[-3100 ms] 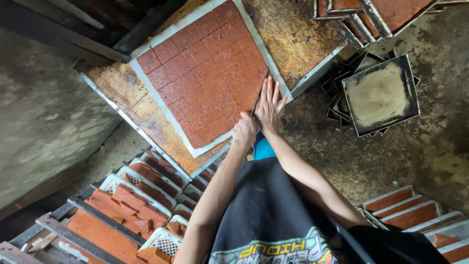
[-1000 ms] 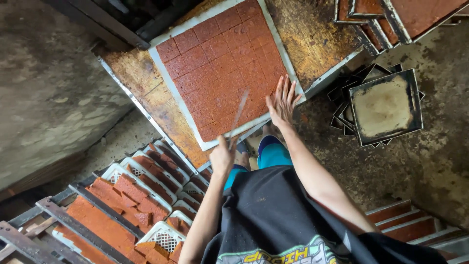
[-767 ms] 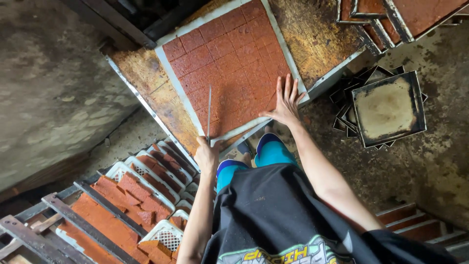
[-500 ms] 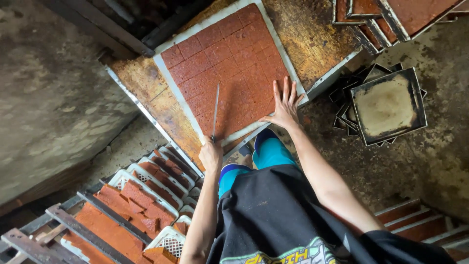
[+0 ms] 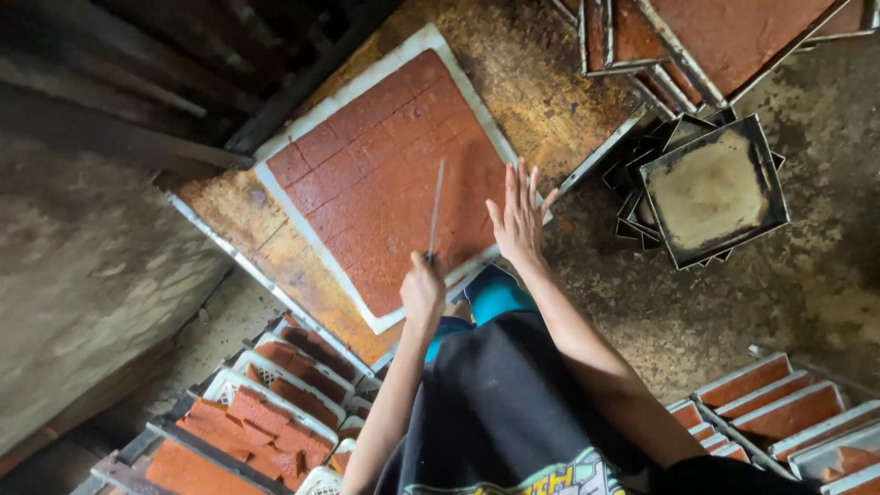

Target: Using a long knife to cut a large sheet of thin bread into small uniform squares on a wooden workbench.

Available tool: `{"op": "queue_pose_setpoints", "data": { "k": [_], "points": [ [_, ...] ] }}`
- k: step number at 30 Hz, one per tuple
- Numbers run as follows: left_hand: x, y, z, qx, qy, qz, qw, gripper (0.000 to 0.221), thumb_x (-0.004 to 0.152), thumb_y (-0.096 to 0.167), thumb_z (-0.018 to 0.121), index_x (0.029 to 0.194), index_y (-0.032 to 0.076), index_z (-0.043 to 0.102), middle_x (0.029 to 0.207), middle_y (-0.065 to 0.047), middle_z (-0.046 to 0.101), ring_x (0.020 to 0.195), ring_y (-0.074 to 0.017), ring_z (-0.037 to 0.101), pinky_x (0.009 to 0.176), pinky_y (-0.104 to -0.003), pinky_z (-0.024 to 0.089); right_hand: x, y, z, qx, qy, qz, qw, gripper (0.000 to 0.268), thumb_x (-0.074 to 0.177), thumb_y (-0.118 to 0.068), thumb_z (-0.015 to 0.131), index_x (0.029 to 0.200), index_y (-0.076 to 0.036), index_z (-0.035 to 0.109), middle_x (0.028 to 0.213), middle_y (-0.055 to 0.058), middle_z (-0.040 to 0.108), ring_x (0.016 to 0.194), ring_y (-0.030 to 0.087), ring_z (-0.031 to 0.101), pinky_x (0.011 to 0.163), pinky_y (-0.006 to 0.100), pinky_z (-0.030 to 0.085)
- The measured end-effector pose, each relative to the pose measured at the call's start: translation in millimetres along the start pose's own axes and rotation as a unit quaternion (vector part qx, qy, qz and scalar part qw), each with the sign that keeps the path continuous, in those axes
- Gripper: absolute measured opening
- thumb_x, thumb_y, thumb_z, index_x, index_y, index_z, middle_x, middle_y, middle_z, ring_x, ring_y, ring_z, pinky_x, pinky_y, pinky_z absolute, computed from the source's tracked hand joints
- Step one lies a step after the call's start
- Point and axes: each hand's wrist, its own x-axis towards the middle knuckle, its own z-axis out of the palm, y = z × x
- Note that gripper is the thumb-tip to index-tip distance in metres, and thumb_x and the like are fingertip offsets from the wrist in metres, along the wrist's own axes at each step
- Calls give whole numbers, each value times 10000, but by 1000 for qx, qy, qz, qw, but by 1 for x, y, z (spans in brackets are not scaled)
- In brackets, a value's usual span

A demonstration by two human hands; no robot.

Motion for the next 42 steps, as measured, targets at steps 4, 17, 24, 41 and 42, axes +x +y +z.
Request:
{"op": "queue_pose_setpoints", "data": {
  "k": [4, 17, 24, 41, 42],
  "points": [
    [68, 54, 40, 41, -7, 62, 997, 341, 1031, 411, 473, 1137, 92, 418, 819, -256, 720, 810, -479, 744, 727, -598, 599, 39, 15, 17, -18, 5, -31, 999, 609, 1078, -278, 477, 1628, -125, 265, 1692, 126, 197, 1551, 372, 134, 1159, 721, 72],
    [144, 118, 57, 93, -16, 84, 992, 394, 1052, 483, 369, 1069, 94, 427, 805, -201, 705, 797, -459, 754, 706, -568, 618, 69, 15, 27, -96, -75, -65, 990, 625, 1078, -248, 464, 1637, -121, 218, 1719, 61, 135, 1580, 287, 3, 1206, 615, -91],
    [144, 116, 57, 102, -9, 94, 990, 467, 1055, 512, 352, 1089, 63, 478, 753, -188, 701, 756, -439, 757, 669, -573, 617, 68, 9, 20, -130, -112, -46, 984, 593, 1090, -252, 407, 1629, -106, 207, 1725, 61, 83, 1580, 293, -27, 1225, 622, -86],
    [123, 47, 114, 235, 352, 272, 864, 493, 1015, 356, 494, 1227, -80, 580, 618, -113, 550, 459, -323, 651, 399, -487, 548, 67, 7, 21, -97, -72, -44, 992, 640, 1024, -214, 443, 1622, -114, 236, 1718, 39, 93, 1571, 289, 54, 1224, 656, 29],
    [122, 44, 114, 234, 355, 268, 864, 495, 1015, 366, 493, 1221, -74, 582, 619, -104, 552, 457, -320, 651, 392, -484, 544, 67, 6, 23, -96, -67, -46, 992, 650, 1012, -214, 448, 1621, -115, 241, 1717, 38, 102, 1571, 289, 64, 1225, 654, 35]
  ]
}}
